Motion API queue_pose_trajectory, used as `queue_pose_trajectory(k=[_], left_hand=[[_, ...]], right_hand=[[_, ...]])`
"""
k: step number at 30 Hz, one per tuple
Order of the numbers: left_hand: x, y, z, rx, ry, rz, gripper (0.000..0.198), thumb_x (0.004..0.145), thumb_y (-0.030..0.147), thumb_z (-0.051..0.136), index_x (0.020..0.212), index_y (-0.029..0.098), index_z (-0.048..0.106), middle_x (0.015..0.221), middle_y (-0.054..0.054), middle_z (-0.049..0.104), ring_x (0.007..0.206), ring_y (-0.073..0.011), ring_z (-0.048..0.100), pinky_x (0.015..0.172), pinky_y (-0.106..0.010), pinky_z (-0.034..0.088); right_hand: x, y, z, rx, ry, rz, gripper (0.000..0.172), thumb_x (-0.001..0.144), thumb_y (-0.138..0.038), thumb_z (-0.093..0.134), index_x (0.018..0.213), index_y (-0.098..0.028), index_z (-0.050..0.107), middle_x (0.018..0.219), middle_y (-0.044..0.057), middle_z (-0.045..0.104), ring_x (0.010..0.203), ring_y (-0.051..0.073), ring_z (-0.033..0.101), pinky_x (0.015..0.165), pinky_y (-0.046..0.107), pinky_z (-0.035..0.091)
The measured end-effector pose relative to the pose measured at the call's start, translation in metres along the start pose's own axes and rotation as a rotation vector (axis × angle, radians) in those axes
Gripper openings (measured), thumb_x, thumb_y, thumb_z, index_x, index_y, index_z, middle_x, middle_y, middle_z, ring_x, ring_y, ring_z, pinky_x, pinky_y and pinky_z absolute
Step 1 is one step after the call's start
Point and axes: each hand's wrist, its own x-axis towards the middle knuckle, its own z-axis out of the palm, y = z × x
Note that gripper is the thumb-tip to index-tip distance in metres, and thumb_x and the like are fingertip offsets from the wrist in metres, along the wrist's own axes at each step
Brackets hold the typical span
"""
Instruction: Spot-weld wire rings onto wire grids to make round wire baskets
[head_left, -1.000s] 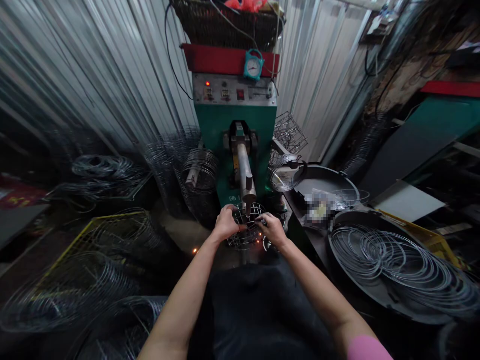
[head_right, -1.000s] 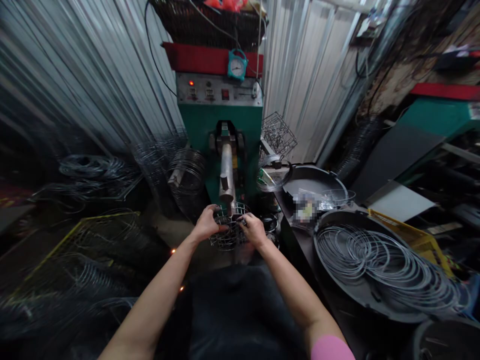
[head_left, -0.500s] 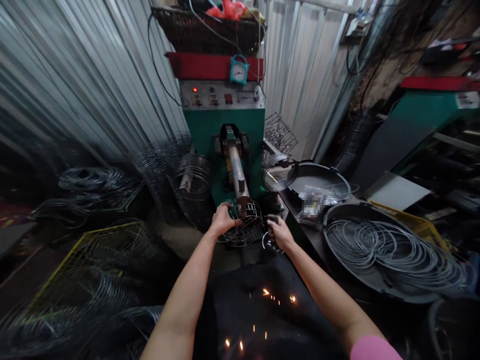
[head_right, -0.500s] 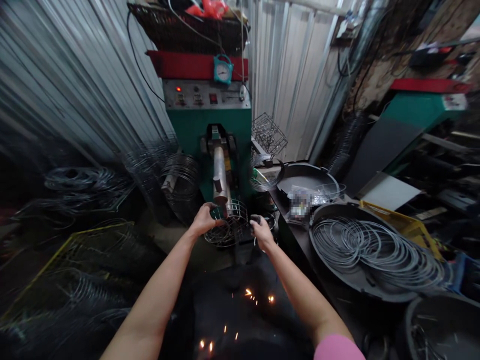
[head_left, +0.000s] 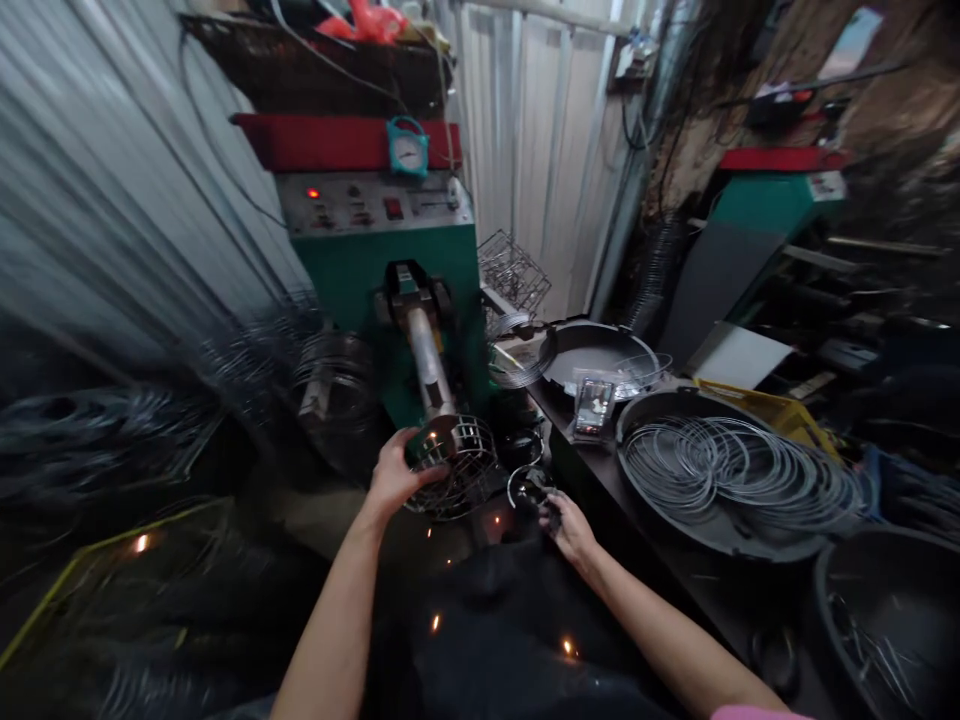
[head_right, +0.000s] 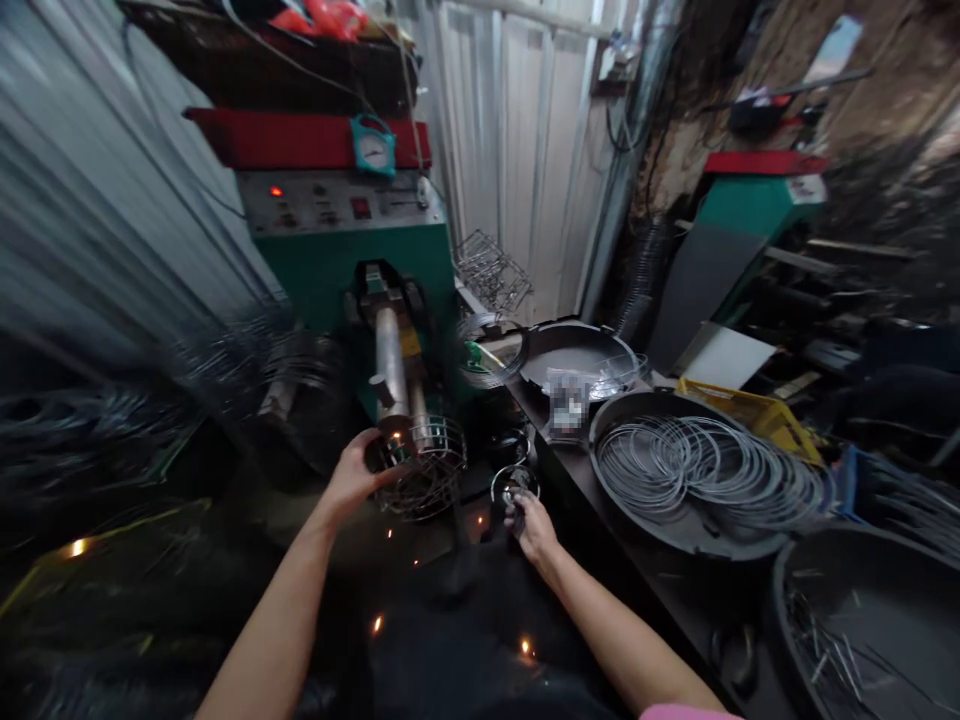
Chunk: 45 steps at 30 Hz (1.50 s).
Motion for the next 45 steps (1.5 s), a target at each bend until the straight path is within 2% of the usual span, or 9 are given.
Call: queue_pose_trajectory(k=[5,9,12,16,22,30,35,42,45], left_hand=[[-0.031,-0.041,0.022,-0.376,-0.042,-0.241,0.102,0.054,0.041,0.077,0.138,0.022,0.022,0.139,-0.015,0.04,0.129,-0.0292,0.039,0.104,-0.043,0.035],[-0.042,-0.052,0.044,-0.547,0.03,-0.293,0.092,0.064,0.034,0.072,0.138,0.025,0.018,0.141,-0.013,0.038,0.128,-0.0251,0.04,0.102,-0.036,0.039],[-0.043,-0.052,0.052,-0.537,0.078,-0.286,0.081,0.069,0.029,0.068,0.136,0.028,0.022,0.139,-0.01,0.04,0.129,-0.0233,0.04,0.099,-0.033,0.043],[-0.044,-0.052,0.052,-0.612,0.135,-0.314,0.078,0.064,0.03,0.073,0.131,0.027,0.033,0.13,-0.009,0.048,0.125,-0.0247,0.044,0.096,-0.035,0.046],[-0.069,-0.045,0.039,-0.748,0.15,-0.333,0.098,0.039,0.029,0.087,0.126,0.025,0.042,0.118,-0.009,0.055,0.108,-0.0263,0.057,0.091,-0.039,0.049],[-0.108,0.023,0.021,-0.059,0.146,-0.044,0.099,0.04,0.037,0.084,0.129,0.023,0.043,0.121,-0.01,0.051,0.114,-0.0299,0.05,0.099,-0.046,0.039],[-0.11,0.068,0.019,0.251,0.123,0.099,0.089,0.046,0.034,0.081,0.126,0.02,0.045,0.125,-0.012,0.052,0.118,-0.031,0.045,0.101,-0.046,0.033],[-0.112,0.073,0.027,0.248,0.093,0.176,0.075,0.049,0.029,0.077,0.118,0.022,0.049,0.125,-0.01,0.053,0.117,-0.0298,0.046,0.099,-0.045,0.033],[-0.111,0.068,0.029,0.181,0.08,0.184,0.069,0.049,0.029,0.077,0.113,0.022,0.051,0.124,-0.009,0.054,0.117,-0.0288,0.047,0.099,-0.044,0.034]], right_hand=[[-0.001,-0.017,-0.001,0.181,-0.077,0.227,0.009,0.069,-0.016,0.062,0.077,-0.017,0.06,0.058,-0.002,0.055,0.048,0.008,0.053,0.044,0.019,0.044],[-0.003,-0.018,-0.002,0.119,-0.117,0.146,0.02,0.065,-0.02,0.069,0.084,-0.017,0.064,0.057,-0.003,0.055,0.042,0.005,0.045,0.037,0.014,0.032],[-0.008,-0.016,-0.007,-0.191,-0.125,-0.111,0.022,0.068,-0.028,0.068,0.088,-0.017,0.067,0.055,-0.004,0.054,0.043,0.007,0.045,0.04,0.018,0.036],[-0.013,-0.002,-0.032,-0.788,-0.205,-0.537,0.016,0.074,-0.025,0.06,0.085,-0.019,0.07,0.084,0.006,0.068,0.078,0.018,0.062,0.074,0.031,0.049],[-0.014,0.008,-0.062,-1.344,-0.246,-0.614,0.024,0.079,-0.016,0.05,0.093,-0.018,0.07,0.093,0.01,0.067,0.085,0.019,0.064,0.077,0.031,0.049],[-0.061,-0.075,0.027,-1.509,-0.575,-0.711,0.026,0.078,-0.021,0.058,0.103,-0.022,0.064,0.095,0.005,0.069,0.088,0.018,0.063,0.076,0.026,0.044],[-0.08,-0.098,0.087,-1.749,-0.545,-0.592,0.034,0.067,-0.024,0.068,0.1,-0.02,0.06,0.083,0.004,0.067,0.076,0.018,0.061,0.058,0.022,0.036],[-0.076,-0.068,0.087,-1.537,-0.375,-0.682,0.016,0.072,-0.019,0.061,0.088,-0.022,0.059,0.074,-0.001,0.065,0.069,0.015,0.059,0.058,0.021,0.035],[-0.071,-0.06,0.079,-1.367,-0.505,-0.717,0.013,0.073,-0.015,0.059,0.084,-0.02,0.062,0.078,-0.001,0.067,0.072,0.014,0.061,0.064,0.021,0.041]])
